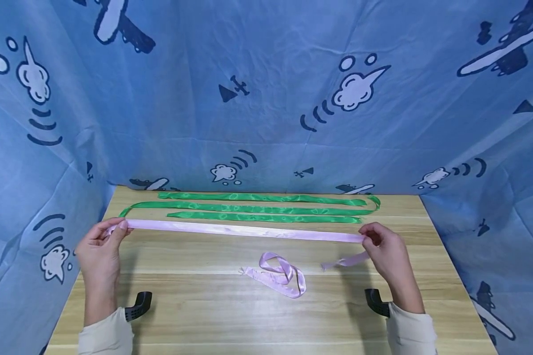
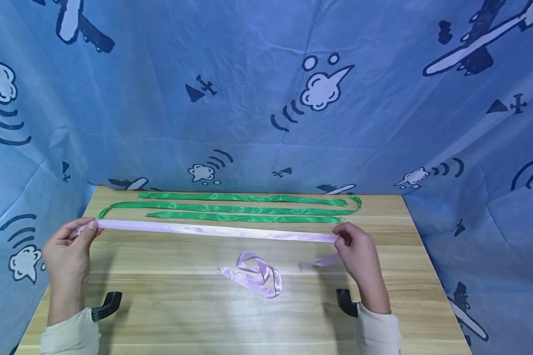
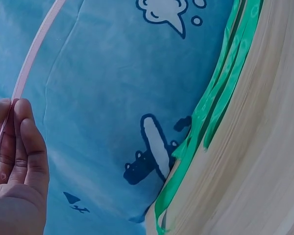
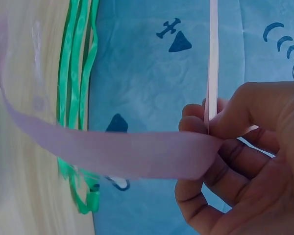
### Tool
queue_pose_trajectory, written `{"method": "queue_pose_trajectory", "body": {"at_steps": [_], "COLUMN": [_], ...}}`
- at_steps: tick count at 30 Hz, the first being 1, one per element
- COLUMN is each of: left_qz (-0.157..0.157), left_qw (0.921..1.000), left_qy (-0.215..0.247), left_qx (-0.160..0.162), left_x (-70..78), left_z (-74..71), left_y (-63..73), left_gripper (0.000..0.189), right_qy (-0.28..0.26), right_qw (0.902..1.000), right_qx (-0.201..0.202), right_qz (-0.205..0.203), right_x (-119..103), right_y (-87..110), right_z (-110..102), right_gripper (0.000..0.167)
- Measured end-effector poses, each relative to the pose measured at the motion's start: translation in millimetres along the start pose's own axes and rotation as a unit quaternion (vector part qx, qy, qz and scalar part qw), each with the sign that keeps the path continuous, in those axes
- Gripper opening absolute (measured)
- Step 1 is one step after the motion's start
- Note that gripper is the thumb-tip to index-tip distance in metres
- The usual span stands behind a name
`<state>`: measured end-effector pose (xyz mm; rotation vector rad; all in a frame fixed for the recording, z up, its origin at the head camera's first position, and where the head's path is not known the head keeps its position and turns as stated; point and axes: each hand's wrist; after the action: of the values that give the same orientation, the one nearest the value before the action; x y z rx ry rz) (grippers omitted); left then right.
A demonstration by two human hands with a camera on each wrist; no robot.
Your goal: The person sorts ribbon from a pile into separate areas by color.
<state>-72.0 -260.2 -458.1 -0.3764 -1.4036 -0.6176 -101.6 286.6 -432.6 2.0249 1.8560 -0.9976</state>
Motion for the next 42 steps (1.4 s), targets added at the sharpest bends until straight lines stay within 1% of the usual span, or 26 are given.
{"method": "queue_pose_trajectory", "body": {"at_steps": [4, 9, 12, 15, 17, 18, 21, 25, 30, 32, 34, 38, 39, 42], "left_qz": [-0.013, -0.009, -0.004, -0.011, -0.012, -0.013, -0.027, -0.042, -0.041, -0.037, -0.024, -0.012, -0.012, -0.029], "left_qw": [0.9998, 0.9996, 0.9995, 0.9992, 0.9992, 0.9992, 0.9985, 0.9973, 0.9971, 0.9971, 0.9973, 0.9965, 0.9961, 0.9944], "left_qy": [-0.005, -0.010, -0.004, 0.007, 0.010, 0.011, 0.020, 0.025, 0.024, 0.027, 0.038, 0.065, 0.070, 0.080], "left_qx": [0.012, 0.025, 0.031, 0.038, 0.037, 0.037, 0.042, 0.053, 0.059, 0.061, 0.059, 0.051, 0.052, 0.064], "left_x": [3.2, 5.1, 6.1, 6.0, 6.1, 6.3, 7.2, 9.1, 10.4, 10.6, 10.8, 11.2, 11.3, 11.5], "left_z": [-3.3, -6.8, -8.1, -9.3, -10.0, -10.4, -11.6, -14.2, -19.4, -21.9, -24.0, -27.3, -27.9, -30.1], "left_y": [-2.5, -6.5, -8.8, -10.2, -11.5, -12.3, -13.9, -16.3, -20.5, -22.1, -24.0, -27.3, -27.9, -29.1], "left_gripper": [0.021, 0.024, 0.023, 0.024, 0.027, 0.029, 0.034, 0.034, 0.031, 0.029, 0.027, 0.026, 0.026, 0.028], "right_qy": [0.010, 0.021, 0.025, 0.025, 0.028, 0.030, 0.035, 0.040, 0.049, 0.054, 0.054, 0.040, 0.036, 0.034], "right_qw": [0.9999, 0.9997, 0.9995, 0.9994, 0.9991, 0.9990, 0.9983, 0.9969, 0.9949, 0.9944, 0.9940, 0.9943, 0.9946, 0.9954], "right_qx": [0.001, 0.010, 0.016, 0.019, 0.027, 0.031, 0.046, 0.061, 0.074, 0.079, 0.085, 0.095, 0.094, 0.089], "right_qz": [0.007, 0.013, 0.014, 0.018, 0.016, 0.014, -0.002, -0.030, -0.047, -0.045, -0.043, -0.029, -0.022, 0.009], "right_x": [2, 7, 11, 16, 19, 20, 24, 29, 35, 37, 40, 45, 46, 50], "right_y": [-0.5, -1.6, -2.6, -2.3, -2.5, -2.6, -3.0, -2.4, -2.1, -2.4, -2.7, -3.2, -3.2, -2.4], "right_z": [-2, -6, -9, -11, -11, -11, -11, -11, -13, -14, -16, -20, -21, -25], "right_gripper": [0.019, 0.017, 0.017, 0.016, 0.017, 0.017, 0.016, 0.016, 0.015, 0.015, 0.016, 0.017, 0.018, 0.018]}}
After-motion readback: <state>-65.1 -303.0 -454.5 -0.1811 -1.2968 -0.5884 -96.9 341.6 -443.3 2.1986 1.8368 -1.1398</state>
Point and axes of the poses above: each hand's wrist, its own y-axis away from the middle knuckle, its own z-axis out of the palm, x = y × z, and after that the axes turned 10 degrees about x, right-handed
